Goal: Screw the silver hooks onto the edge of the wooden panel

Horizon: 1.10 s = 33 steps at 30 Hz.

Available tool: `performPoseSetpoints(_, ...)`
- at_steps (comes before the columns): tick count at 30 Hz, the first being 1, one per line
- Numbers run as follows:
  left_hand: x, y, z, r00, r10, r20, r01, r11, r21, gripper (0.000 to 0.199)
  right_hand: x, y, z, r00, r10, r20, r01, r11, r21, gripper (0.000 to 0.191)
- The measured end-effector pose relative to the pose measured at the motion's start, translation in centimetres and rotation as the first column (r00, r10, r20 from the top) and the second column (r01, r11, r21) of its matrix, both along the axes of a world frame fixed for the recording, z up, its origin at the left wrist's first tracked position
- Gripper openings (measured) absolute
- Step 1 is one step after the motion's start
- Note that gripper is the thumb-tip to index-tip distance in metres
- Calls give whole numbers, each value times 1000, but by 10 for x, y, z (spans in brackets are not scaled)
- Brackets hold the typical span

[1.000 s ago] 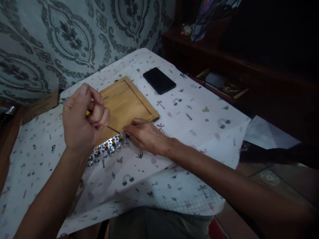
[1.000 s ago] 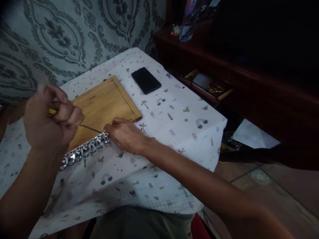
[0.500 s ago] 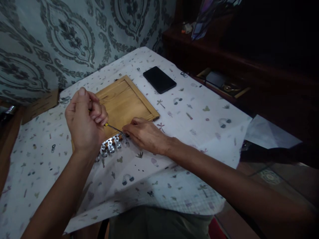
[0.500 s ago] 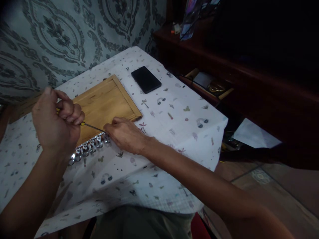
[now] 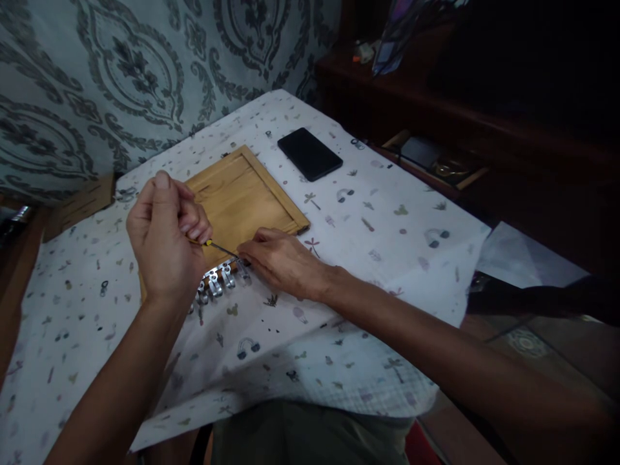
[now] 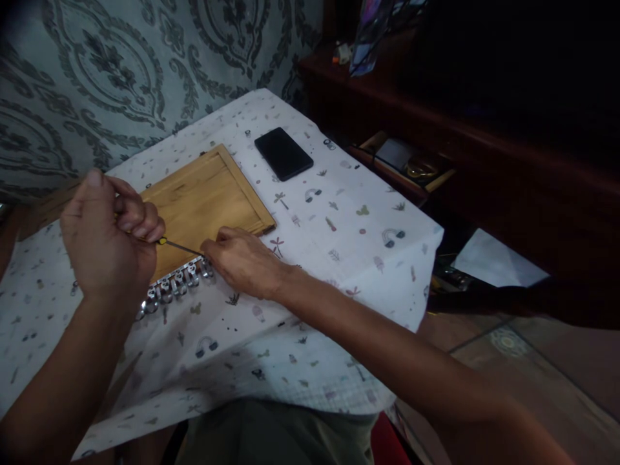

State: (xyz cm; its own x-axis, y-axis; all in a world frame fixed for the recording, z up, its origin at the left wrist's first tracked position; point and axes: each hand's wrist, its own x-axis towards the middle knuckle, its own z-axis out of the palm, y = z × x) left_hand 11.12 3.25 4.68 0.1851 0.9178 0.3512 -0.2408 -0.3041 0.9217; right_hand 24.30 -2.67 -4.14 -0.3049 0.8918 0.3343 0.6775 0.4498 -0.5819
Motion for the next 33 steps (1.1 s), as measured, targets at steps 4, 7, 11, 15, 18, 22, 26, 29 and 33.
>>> performPoseSetpoints(4, -1, 0, -3, 1000, 7, -2, -7, 999, 50, 36, 0, 0, 1, 1000, -3, 9, 3, 1000, -6, 26)
performPoseSetpoints(7, -1, 1, -5, 1000, 16, 4, -16, 997, 70, 37, 0, 0, 1, 1000, -9, 17, 9, 1000, 5, 26)
performPoseSetpoints(11, -1, -1, -6, 999, 33, 11, -33, 997, 67, 37, 0, 0, 0, 1000, -9, 9, 9, 1000, 14, 27)
performPoseSetpoints(15, -1, -3, -4, 999, 44, 9, -45, 997, 67, 38, 0, 1, 0, 1000, -3, 13, 3, 1000, 9, 27)
performPoseSetpoints(18, 0, -5, -3, 999, 35, -3, -35, 997, 70, 38, 0, 1, 0, 1000, 5, 17, -5, 1000, 8, 27)
performPoseSetpoints(22, 0, -5, -2, 1000, 14, 9, -14, 998, 69, 37, 0, 2, 0, 1000, 8, 18, -8, 1000, 11, 26)
performPoseSetpoints(26, 1, -5, -3, 1000, 17, 6, -18, 998, 56, 36, 0, 1, 0, 1000, 6, 19, -6, 1000, 9, 26)
performPoseSetpoints(29, 1, -5, -4, 1000, 23, -3, -23, 998, 67, 39, 0, 1, 0, 1000, 6, 20, -6, 1000, 4, 25)
performPoseSetpoints(33, 2, -4, -4, 1000, 13, -14, -12, 997, 81, 42, 0, 1, 2, 1000, 4, 12, -4, 1000, 7, 25)
